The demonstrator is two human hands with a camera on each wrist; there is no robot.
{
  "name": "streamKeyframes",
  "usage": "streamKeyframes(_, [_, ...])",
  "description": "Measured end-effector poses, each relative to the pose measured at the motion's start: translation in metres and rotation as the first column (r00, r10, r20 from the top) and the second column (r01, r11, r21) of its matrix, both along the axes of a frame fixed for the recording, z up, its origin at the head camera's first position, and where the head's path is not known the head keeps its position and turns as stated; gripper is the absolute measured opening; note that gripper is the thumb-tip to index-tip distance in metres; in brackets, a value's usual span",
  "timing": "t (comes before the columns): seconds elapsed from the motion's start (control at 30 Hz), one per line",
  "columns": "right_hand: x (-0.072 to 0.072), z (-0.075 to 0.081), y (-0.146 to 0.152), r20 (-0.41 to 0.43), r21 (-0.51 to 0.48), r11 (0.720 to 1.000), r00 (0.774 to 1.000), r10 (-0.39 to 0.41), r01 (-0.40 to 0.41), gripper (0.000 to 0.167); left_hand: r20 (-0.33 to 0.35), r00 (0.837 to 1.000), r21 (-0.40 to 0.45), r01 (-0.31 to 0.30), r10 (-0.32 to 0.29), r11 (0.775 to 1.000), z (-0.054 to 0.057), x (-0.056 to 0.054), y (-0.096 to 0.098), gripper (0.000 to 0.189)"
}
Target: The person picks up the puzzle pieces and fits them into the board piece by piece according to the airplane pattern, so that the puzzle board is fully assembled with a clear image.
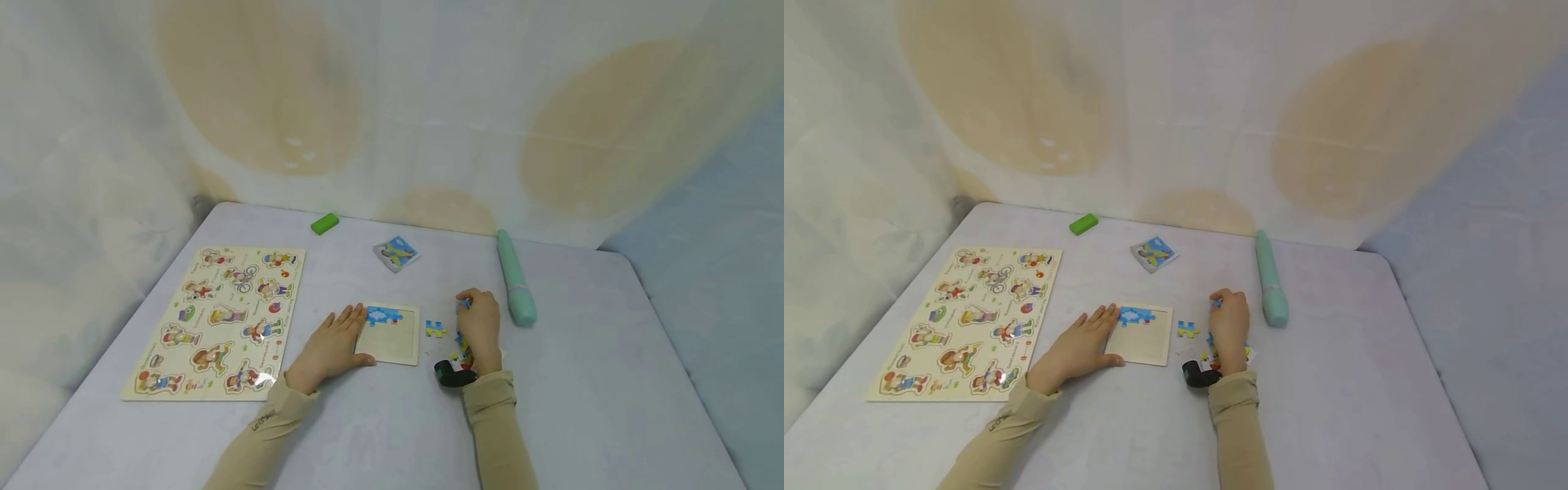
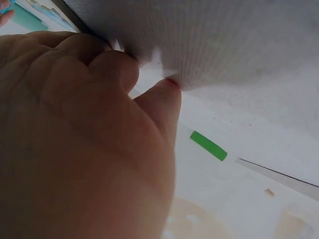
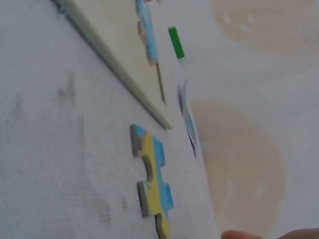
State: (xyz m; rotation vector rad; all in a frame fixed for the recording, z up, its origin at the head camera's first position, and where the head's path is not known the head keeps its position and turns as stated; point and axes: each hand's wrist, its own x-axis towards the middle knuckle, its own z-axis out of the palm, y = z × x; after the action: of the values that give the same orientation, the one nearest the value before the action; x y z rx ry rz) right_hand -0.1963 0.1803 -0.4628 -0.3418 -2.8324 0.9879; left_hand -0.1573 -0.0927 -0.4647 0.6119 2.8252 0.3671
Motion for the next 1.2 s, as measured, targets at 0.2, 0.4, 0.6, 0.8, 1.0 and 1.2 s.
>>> streamKeyframes(0.2, [0.001,0.005,0.001,-0.001,-0.094,0.996,1.0,-0.007,0.007,0.012,-0.004,1.0,0.001,0.0,0.0,1.0,-0.001,0.0,0.0,0.096])
streamKeyframes(0.4, [0.002,0.008,-0.001,0.01,-0.224,0.974,1.0,0.019,-0.016,0.014,0.0,1.0,0.009,0.002,-0.002,1.0,-0.001,0.001,-0.001,0.096])
streamKeyframes(0.6, [0.001,0.005,-0.017,0.056,-0.307,0.945,0.989,0.137,-0.114,0.018,0.005,1.0,0.003,-0.007,0.007,1.0,-0.004,0.001,-0.001,0.097])
streamKeyframes(0.8, [0.001,0.002,-0.038,0.123,-0.352,0.922,0.969,0.215,-0.16,0.022,0.003,1.0,-0.001,-0.007,0.007,1.0,-0.005,0.002,-0.001,0.096])
streamKeyframes(1.0, [0.004,-0.001,-0.049,0.101,-0.271,0.939,0.964,0.246,-0.211,0.019,-0.001,1.0,0.01,-0.009,0.009,1.0,-0.001,0.003,0.0,0.096])
streamKeyframes(1.2, [0.006,-0.005,-0.055,0.083,-0.222,0.954,0.971,0.225,-0.202,0.017,-0.018,1.0,0.023,-0.004,0.005,1.0,0.005,0.004,0.0,0.094])
